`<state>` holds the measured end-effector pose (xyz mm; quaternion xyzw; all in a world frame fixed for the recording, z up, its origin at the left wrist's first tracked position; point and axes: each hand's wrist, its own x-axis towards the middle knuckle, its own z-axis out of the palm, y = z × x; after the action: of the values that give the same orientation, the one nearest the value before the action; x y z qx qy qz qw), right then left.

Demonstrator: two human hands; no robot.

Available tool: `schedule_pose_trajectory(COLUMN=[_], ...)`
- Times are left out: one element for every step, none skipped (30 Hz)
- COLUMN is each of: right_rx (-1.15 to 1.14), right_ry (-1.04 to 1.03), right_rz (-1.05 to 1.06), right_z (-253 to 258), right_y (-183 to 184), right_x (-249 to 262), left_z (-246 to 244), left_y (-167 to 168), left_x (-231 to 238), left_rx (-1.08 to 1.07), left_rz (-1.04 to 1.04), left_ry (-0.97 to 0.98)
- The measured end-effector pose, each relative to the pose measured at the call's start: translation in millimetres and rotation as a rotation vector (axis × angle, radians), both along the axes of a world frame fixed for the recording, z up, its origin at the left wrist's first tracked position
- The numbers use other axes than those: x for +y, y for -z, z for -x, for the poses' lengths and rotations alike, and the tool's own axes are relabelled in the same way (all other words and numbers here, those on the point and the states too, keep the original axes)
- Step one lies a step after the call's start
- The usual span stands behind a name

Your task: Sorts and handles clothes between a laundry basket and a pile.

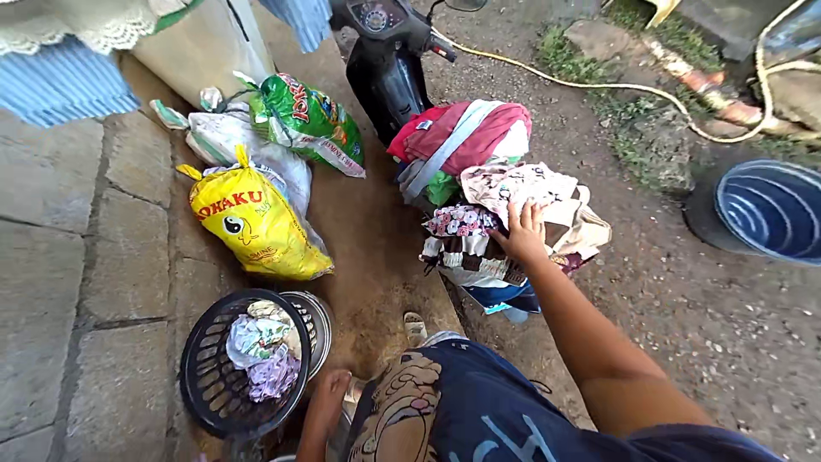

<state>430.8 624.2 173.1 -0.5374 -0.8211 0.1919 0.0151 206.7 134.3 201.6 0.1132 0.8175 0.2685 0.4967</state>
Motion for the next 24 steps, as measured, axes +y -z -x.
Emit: schedule_pose_trajectory(right_rx=[0.034, 0.035, 0.005, -0.035, -0.071, -0.104, -0.143, -0.152, -0.135, -0.097, -0.052, -0.013, 0.020, 0.041, 0.052, 0.035, -0.011, -0.088, -0.178, -0.233, -0.259, -0.254, -0.247, -0.275], right_ry=[-0.026, -0.060, -0.091, -0.113, -0.123, -0.109, -0.069, -0.021, 0.024, 0.066, 0.103, 0.134, 0.173, 0.224, 0.275, 0.302, 0.281, 0.222, 0.137, 0.049, -0.014, -0.044, -0.039, -0.017], right_rz=[-0.007, 0.023, 0.088, 0.149, 0.185, 0.190, 0.153, 0.083, -0.015, -0.118, -0.218, -0.305, -0.374, -0.401, -0.389, -0.343, -0.259, -0.144, -0.010, 0.105, 0.176, 0.204, 0.217, 0.223], right_z=[-3, -5, -6, -6, -6, -4, -4, -7, -13, -18, -21, -23, -23, -22, -18, -15, -17, -22, -29, -34, -35, -31, -21, -9], right_y=[2, -2, -13, -28, -44, -62, -81, -97, -110, -126, -146, -165, -183, -197, -207, -210, -201, -181, -150, -115, -85, -62, -51, -47], right_x=[1, 4, 7, 11, 16, 20, 23, 27, 32, 33, 29, 21, 10, -5, -24, -42, -54, -59, -58, -57, -61, -70, -86, -104], left_z=[-4, -8, -11, -13, -13, -12, -11, -8, -3, 3, 10, 17, 24, 32, 40, 49, 56, 63, 71, 79, 87, 94, 102, 111], left_y=[5, 8, 11, 15, 19, 23, 25, 26, 26, 25, 24, 25, 26, 27, 27, 30, 33, 35, 35, 35, 36, 39, 42, 47], left_x=[-13, -26, -37, -48, -57, -64, -70, -76, -82, -88, -95, -103, -111, -120, -127, -135, -141, -146, -151, -156, -161, -166, -171, -177], left_rx=[0.002, -0.011, -0.038, -0.062, -0.079, -0.090, -0.098, -0.100, -0.103, -0.103, -0.098, -0.083, -0.068, -0.054, -0.040, -0.032, -0.034, -0.039, -0.043, -0.049, -0.052, -0.053, -0.054, -0.057], left_rz=[0.008, 0.022, 0.037, 0.049, 0.056, 0.061, 0.061, 0.066, 0.069, 0.068, 0.074, 0.078, 0.082, 0.084, 0.081, 0.075, 0.072, 0.068, 0.067, 0.064, 0.064, 0.061, 0.059, 0.059], left_ry=[-0.049, -0.096, -0.138, -0.173, -0.200, -0.223, -0.246, -0.261, -0.270, -0.276, -0.272, -0.267, -0.265, -0.267, -0.273, -0.282, -0.289, -0.287, -0.268, -0.242, -0.215, -0.200, -0.195, -0.195])
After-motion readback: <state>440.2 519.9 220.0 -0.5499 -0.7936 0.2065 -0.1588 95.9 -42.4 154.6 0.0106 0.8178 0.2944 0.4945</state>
